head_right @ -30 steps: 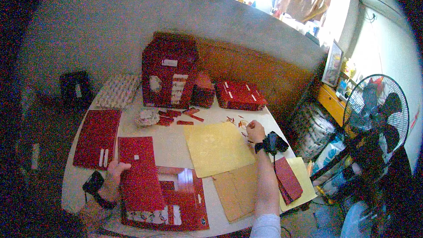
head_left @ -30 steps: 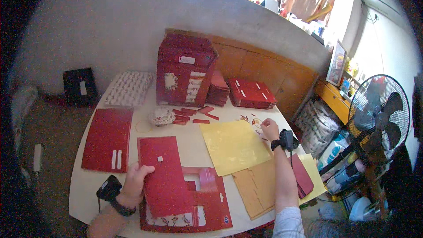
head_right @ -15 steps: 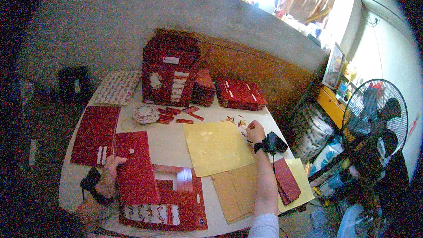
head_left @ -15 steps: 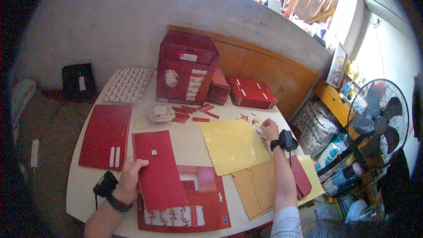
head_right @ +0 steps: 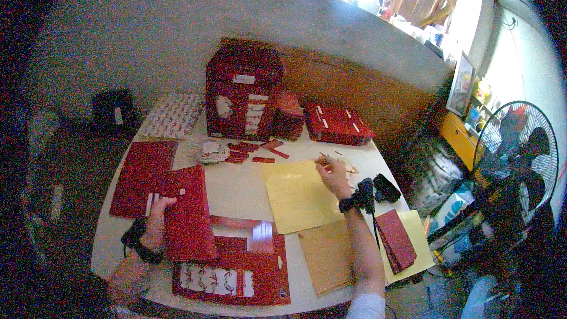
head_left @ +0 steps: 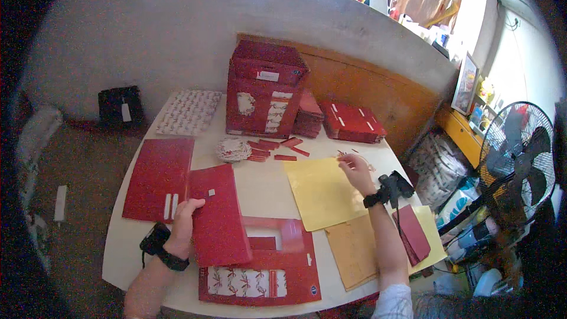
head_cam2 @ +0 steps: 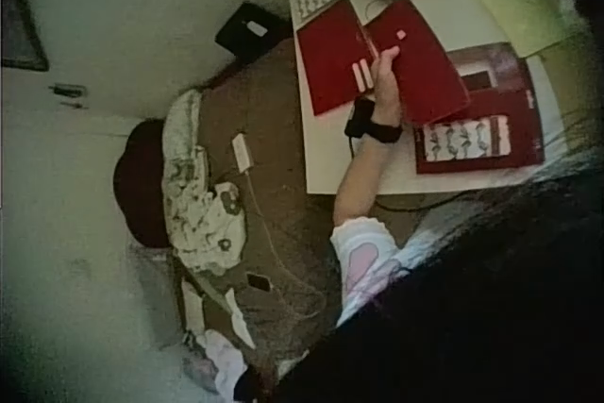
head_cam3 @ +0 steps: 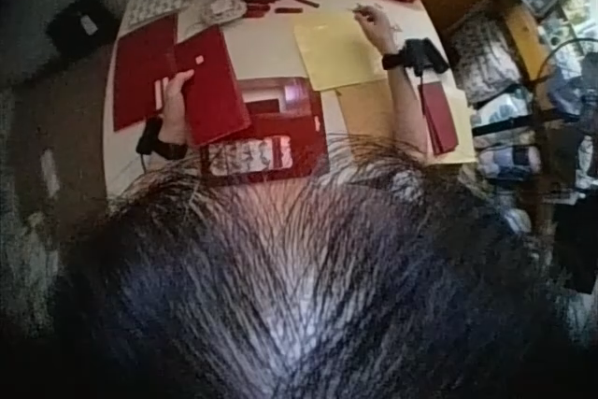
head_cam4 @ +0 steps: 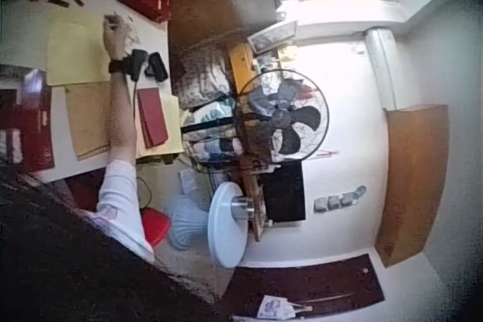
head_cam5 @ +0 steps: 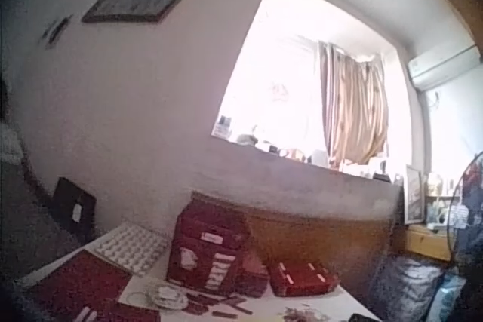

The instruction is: Assembling red paper gift folders and placing decorative white cards inside them for packaging.

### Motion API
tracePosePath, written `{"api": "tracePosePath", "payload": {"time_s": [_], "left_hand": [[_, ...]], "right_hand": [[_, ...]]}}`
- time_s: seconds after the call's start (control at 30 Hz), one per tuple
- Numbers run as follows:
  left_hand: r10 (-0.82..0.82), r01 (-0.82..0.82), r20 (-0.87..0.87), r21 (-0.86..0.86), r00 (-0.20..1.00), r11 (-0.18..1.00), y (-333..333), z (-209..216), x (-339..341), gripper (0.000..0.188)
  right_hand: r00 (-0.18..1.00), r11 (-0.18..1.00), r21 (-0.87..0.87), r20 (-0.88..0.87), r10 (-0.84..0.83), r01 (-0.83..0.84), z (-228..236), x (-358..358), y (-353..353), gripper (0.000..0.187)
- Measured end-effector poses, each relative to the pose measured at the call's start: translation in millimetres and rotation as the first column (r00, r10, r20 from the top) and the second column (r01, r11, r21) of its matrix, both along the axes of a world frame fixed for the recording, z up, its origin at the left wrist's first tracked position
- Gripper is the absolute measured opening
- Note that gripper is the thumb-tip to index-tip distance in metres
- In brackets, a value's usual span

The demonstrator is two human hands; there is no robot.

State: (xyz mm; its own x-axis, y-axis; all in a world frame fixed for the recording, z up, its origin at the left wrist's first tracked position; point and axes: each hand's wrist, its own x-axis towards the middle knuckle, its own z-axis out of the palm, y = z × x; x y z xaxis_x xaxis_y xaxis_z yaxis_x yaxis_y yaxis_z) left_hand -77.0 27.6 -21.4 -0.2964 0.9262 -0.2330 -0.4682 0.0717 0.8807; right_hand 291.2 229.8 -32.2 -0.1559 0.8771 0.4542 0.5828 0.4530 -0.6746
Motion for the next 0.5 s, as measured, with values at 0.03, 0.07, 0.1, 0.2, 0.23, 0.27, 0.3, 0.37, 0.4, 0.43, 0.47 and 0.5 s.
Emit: {"api": "tracePosePath", "payload": {"time_s": [0.03,0.07,0.1,0.2,0.23,0.27,0.3,0.37,0.4,0.43,0.47,0.5], "left_hand": [[-0.066,0.064,0.067,0.037,0.996,0.997,-0.9,4.2,2.8,0.017],[-0.069,0.066,0.064,0.037,0.996,0.997,0.2,2.6,3.4,0.017],[-0.066,0.066,0.011,0.04,0.998,0.997,2.1,-1.1,2.7,0.018],[-0.057,0.059,-0.039,0.053,0.998,0.997,1.5,-0.7,7.3,0.018],[-0.049,0.051,-0.034,0.064,0.998,0.997,0.5,0.9,9.5,0.018],[-0.043,0.045,-0.039,0.065,0.998,0.997,-0.4,0.6,7.8,0.018],[-0.076,0.079,-0.041,0.059,0.996,0.995,0.9,-1.8,7.2,0.019],[-0.102,0.105,-0.046,0.056,0.994,0.993,2.6,-7.1,6.4,0.019],[-0.111,0.114,-0.046,0.056,0.993,0.992,2.5,-9.4,8.4,0.019],[-0.12,0.123,-0.046,0.056,0.992,0.991,2.5,-9.7,11.1,0.018],[-0.064,0.088,-0.214,0.103,0.975,0.991,0.3,-6.4,14.3,0.018],[-0.061,0.085,-0.216,0.107,0.974,0.991,0.8,-7.1,15.8,0.018]], "right_hand": [[0.995,0.995,-0.01,0.022,0.099,-0.099,3.7,-14.2,-9.2,0.017],[0.995,0.995,-0.009,0.018,0.097,-0.097,6.5,-24.9,-16.2,0.017],[0.983,0.985,-0.013,0.074,0.171,-0.17,8.1,-37.8,-21.3,0.018],[0.945,0.954,0.023,0.149,0.292,-0.299,0.6,-70.5,-18.4,0.021],[0.924,0.932,0.065,0.173,0.34,-0.356,-2.9,-81.1,-14.7,0.023],[0.923,0.93,0.068,0.17,0.346,-0.361,-6.0,-94.0,-10.4,0.023],[0.917,0.925,0.105,0.207,0.34,-0.366,-9.0,-104.2,-5.5,0.024],[0.91,0.914,0.146,0.242,0.338,-0.378,-17.2,-123.0,4.3,0.026],[0.915,0.918,0.148,0.235,0.328,-0.368,-22.4,-129.4,9.0,0.026],[0.92,0.922,0.15,0.227,0.319,-0.357,-27.1,-135.2,13.9,0.027],[0.921,0.912,0.238,0.29,0.261,-0.334,-29.2,-142.8,16.6,0.027],[0.92,0.911,0.241,0.289,0.263,-0.336,-30.5,-146.4,18.5,0.027]]}}
